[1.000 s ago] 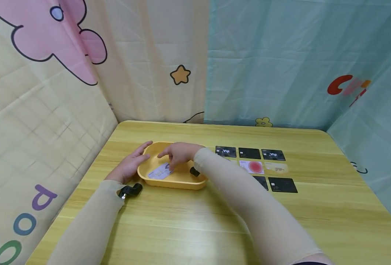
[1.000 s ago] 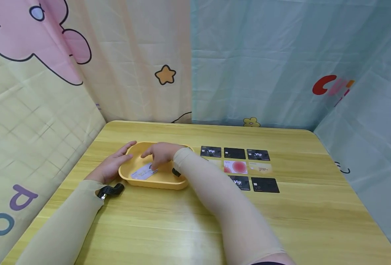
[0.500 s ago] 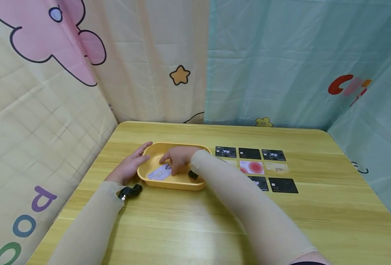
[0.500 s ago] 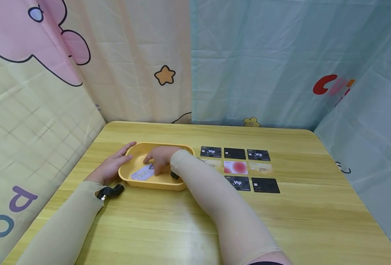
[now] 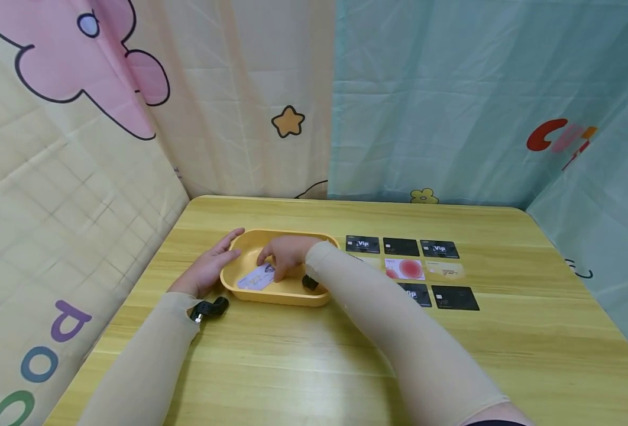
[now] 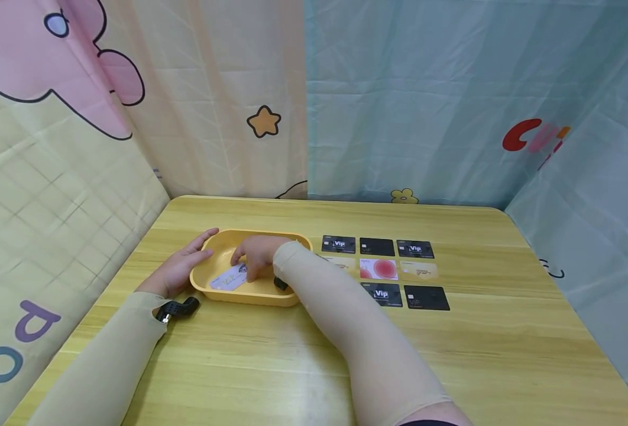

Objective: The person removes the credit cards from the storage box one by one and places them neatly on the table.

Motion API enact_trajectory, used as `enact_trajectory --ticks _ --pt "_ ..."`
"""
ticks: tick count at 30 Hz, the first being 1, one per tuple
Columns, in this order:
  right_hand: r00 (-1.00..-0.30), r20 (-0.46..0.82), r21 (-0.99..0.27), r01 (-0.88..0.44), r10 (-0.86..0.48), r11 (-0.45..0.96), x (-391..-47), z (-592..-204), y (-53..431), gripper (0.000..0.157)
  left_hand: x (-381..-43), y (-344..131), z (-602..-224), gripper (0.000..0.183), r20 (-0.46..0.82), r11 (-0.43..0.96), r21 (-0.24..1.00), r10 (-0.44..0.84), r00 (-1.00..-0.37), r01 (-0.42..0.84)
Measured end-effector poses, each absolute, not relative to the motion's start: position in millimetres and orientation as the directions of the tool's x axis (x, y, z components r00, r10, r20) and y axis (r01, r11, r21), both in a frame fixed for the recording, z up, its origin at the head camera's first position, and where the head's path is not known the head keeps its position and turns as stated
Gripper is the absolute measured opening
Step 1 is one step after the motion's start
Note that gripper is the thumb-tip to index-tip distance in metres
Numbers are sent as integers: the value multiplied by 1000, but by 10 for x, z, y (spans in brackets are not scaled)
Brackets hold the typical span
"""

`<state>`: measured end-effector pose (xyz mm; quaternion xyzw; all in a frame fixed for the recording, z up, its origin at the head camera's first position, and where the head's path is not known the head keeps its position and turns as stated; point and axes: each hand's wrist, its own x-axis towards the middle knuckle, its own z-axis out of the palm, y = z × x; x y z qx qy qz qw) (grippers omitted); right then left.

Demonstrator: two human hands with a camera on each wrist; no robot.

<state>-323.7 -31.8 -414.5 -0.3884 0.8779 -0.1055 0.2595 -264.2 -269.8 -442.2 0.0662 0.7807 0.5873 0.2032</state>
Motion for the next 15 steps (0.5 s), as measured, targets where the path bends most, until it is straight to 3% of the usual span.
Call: enact_trajectory --ticks 15 --pt "-558 -369 -385 -636 -743 669 -3183 -4094 -310 52 -2643 -2697 -4436 63 -236 301 944 342 -910 -131"
